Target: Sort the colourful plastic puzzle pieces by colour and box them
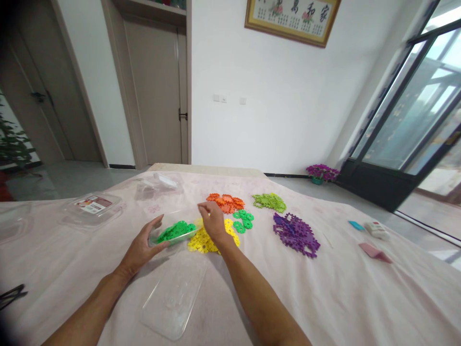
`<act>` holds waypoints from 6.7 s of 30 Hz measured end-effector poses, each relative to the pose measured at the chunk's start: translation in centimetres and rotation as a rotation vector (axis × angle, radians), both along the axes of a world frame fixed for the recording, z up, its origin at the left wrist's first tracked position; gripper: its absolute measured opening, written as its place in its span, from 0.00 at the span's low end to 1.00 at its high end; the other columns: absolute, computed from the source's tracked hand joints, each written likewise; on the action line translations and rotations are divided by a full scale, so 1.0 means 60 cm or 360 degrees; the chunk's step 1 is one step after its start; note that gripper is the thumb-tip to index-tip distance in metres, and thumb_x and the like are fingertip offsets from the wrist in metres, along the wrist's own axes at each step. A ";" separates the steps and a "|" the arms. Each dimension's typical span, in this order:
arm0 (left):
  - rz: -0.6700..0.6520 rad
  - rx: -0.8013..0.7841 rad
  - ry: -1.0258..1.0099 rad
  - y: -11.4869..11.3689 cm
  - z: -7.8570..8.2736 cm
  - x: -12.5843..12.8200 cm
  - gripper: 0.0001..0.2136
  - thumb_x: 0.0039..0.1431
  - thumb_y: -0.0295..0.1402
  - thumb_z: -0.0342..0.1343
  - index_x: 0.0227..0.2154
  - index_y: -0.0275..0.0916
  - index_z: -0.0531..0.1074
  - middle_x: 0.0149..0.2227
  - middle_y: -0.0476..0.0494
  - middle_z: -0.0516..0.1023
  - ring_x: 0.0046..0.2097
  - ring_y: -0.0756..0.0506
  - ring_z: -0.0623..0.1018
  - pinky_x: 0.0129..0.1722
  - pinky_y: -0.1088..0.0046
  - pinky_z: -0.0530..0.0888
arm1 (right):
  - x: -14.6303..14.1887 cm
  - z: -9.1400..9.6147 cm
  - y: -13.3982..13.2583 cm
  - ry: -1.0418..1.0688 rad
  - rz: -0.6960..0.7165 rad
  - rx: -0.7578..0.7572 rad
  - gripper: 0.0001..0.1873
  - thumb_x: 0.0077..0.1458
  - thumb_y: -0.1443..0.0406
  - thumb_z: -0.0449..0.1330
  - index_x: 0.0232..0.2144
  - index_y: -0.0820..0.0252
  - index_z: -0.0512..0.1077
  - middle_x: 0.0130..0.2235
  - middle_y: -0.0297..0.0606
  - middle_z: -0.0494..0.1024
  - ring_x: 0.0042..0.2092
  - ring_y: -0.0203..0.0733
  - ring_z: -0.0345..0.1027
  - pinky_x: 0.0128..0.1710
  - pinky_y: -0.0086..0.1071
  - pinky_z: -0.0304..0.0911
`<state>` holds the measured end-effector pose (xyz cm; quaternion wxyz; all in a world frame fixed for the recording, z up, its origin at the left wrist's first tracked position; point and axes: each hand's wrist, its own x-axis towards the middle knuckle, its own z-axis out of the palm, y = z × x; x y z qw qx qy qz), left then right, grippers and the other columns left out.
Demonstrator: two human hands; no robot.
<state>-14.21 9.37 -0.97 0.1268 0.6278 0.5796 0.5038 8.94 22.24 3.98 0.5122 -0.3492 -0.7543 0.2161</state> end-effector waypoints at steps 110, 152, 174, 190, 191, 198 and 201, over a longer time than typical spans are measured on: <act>0.0026 -0.0100 -0.0008 -0.001 0.010 0.005 0.34 0.55 0.46 0.63 0.63 0.40 0.63 0.62 0.33 0.70 0.62 0.34 0.73 0.63 0.48 0.67 | 0.214 -0.037 0.116 -0.1657 -0.0859 -0.0558 0.18 0.65 0.58 0.53 0.52 0.55 0.75 0.56 0.48 0.76 0.56 0.53 0.69 0.50 0.39 0.63; 0.0026 -0.0097 0.0021 0.001 0.004 0.001 0.34 0.55 0.45 0.63 0.63 0.41 0.65 0.62 0.33 0.71 0.62 0.32 0.72 0.63 0.46 0.67 | 0.260 -0.067 0.134 -0.0449 -0.0757 -0.0803 0.11 0.45 0.61 0.66 0.32 0.59 0.74 0.30 0.35 0.79 0.34 0.40 0.72 0.30 0.27 0.58; 0.0016 -0.0086 -0.0010 0.001 0.007 0.001 0.33 0.54 0.45 0.64 0.62 0.42 0.66 0.62 0.35 0.70 0.63 0.34 0.72 0.64 0.47 0.66 | 0.282 -0.013 0.096 -0.0993 -0.0061 -0.0915 0.20 0.33 0.73 0.70 0.34 0.61 0.75 0.34 0.32 0.78 0.37 0.38 0.69 0.34 0.26 0.61; 0.0004 -0.0141 -0.0144 -0.006 0.012 0.007 0.37 0.53 0.47 0.65 0.64 0.42 0.64 0.62 0.34 0.70 0.63 0.34 0.72 0.64 0.48 0.66 | 0.101 0.063 -0.006 -0.0066 0.0460 -0.1095 0.20 0.36 0.66 0.71 0.35 0.59 0.72 0.30 0.33 0.77 0.31 0.36 0.71 0.28 0.26 0.65; -0.0001 -0.0145 -0.0159 -0.006 0.012 0.007 0.37 0.53 0.47 0.65 0.64 0.42 0.63 0.63 0.33 0.70 0.63 0.35 0.72 0.65 0.48 0.65 | 0.075 0.069 -0.014 -0.0015 0.0541 -0.1082 0.21 0.36 0.66 0.72 0.36 0.59 0.72 0.31 0.33 0.77 0.32 0.36 0.71 0.29 0.27 0.66; -0.0024 -0.0168 -0.0305 -0.009 0.015 0.010 0.40 0.52 0.45 0.67 0.66 0.42 0.60 0.62 0.30 0.70 0.64 0.33 0.70 0.64 0.46 0.65 | 0.022 0.055 -0.048 0.0102 0.0405 -0.0896 0.15 0.45 0.67 0.68 0.38 0.61 0.75 0.35 0.34 0.77 0.35 0.36 0.71 0.35 0.31 0.70; -0.0031 -0.0186 -0.0378 -0.009 0.016 0.010 0.40 0.51 0.46 0.67 0.66 0.43 0.60 0.62 0.30 0.70 0.64 0.34 0.71 0.64 0.44 0.64 | 0.060 0.037 -0.079 -0.0172 0.0460 -0.0925 0.11 0.50 0.63 0.67 0.37 0.60 0.76 0.32 0.33 0.77 0.32 0.37 0.71 0.33 0.32 0.69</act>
